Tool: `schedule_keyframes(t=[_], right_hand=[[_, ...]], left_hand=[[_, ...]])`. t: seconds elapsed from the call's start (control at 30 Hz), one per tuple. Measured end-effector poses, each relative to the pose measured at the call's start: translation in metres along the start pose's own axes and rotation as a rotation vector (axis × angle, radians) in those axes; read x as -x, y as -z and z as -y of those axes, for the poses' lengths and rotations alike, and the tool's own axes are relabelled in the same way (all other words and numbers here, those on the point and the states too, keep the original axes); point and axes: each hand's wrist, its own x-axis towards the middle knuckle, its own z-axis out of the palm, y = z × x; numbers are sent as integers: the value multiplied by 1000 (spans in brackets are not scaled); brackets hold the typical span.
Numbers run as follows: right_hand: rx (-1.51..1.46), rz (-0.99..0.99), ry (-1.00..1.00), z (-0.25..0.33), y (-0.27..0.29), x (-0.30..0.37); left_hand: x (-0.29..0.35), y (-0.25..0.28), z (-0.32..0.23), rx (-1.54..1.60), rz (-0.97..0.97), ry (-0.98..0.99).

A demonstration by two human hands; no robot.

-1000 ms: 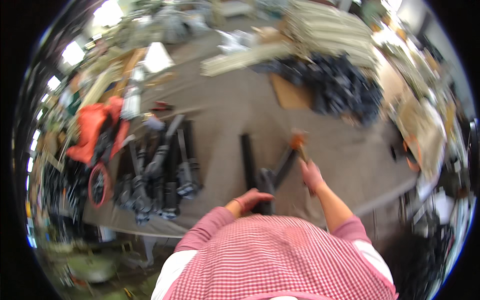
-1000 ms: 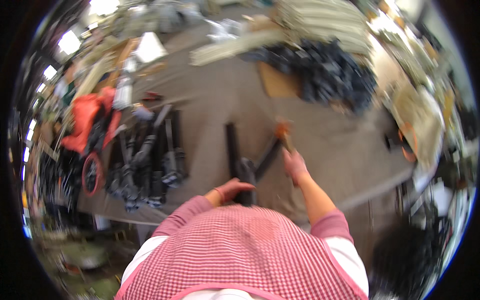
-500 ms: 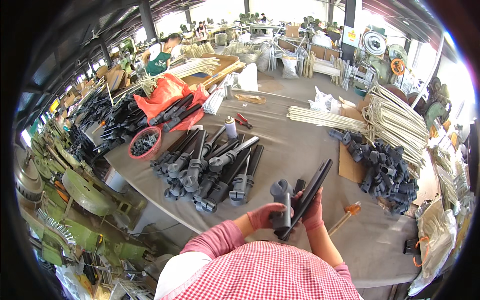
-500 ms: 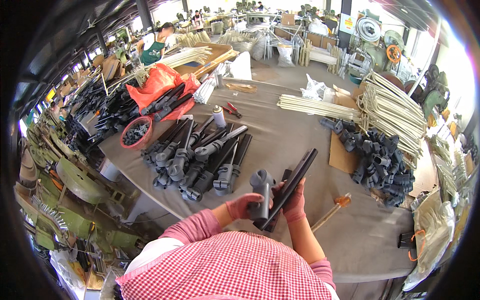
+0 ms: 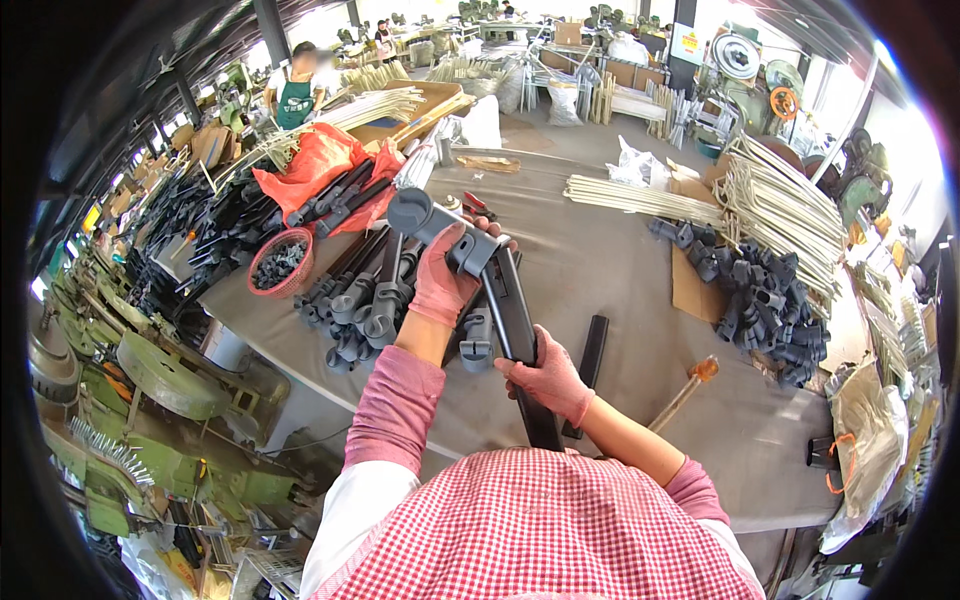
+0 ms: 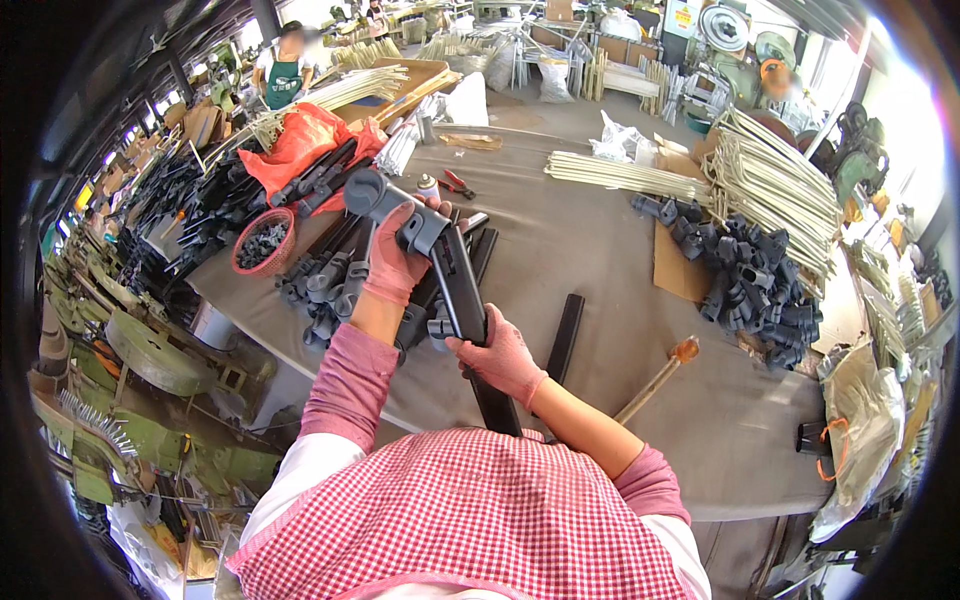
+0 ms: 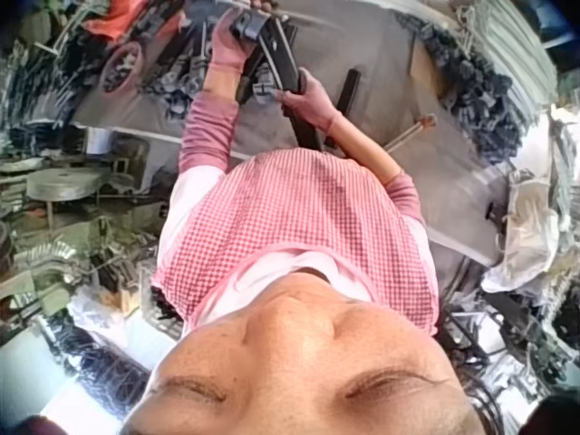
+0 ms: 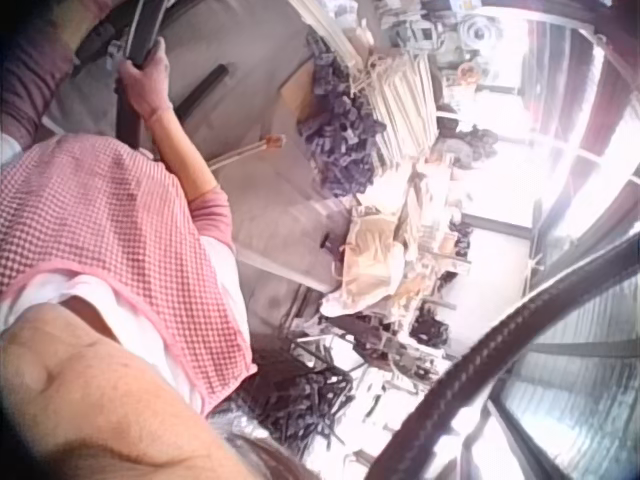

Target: The person repeatedly picks up a metal rod and a metal cap, inserts the cap onto the rod, and uses a hammer to tap the cap into place. The person then places the assembled unit on the table and repeats the process with additional parts.

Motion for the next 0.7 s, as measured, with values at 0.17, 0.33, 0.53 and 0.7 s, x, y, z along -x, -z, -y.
schedule_keyframes(t=[0.17, 0.33, 0.53, 0.7], right_hand=[[201, -25, -14, -1, -10, 10], [269, -38, 1, 1, -12, 15], [30, -155, -6, -31, 1, 27], [59, -265, -38, -78, 54, 45]], left_hand=[[-12, -4, -21, -156, 88, 220], [-12, -12, -17, -308, 199, 403], [33, 10, 44, -642, -23, 498], [64, 77, 18, -744, -293, 695]])
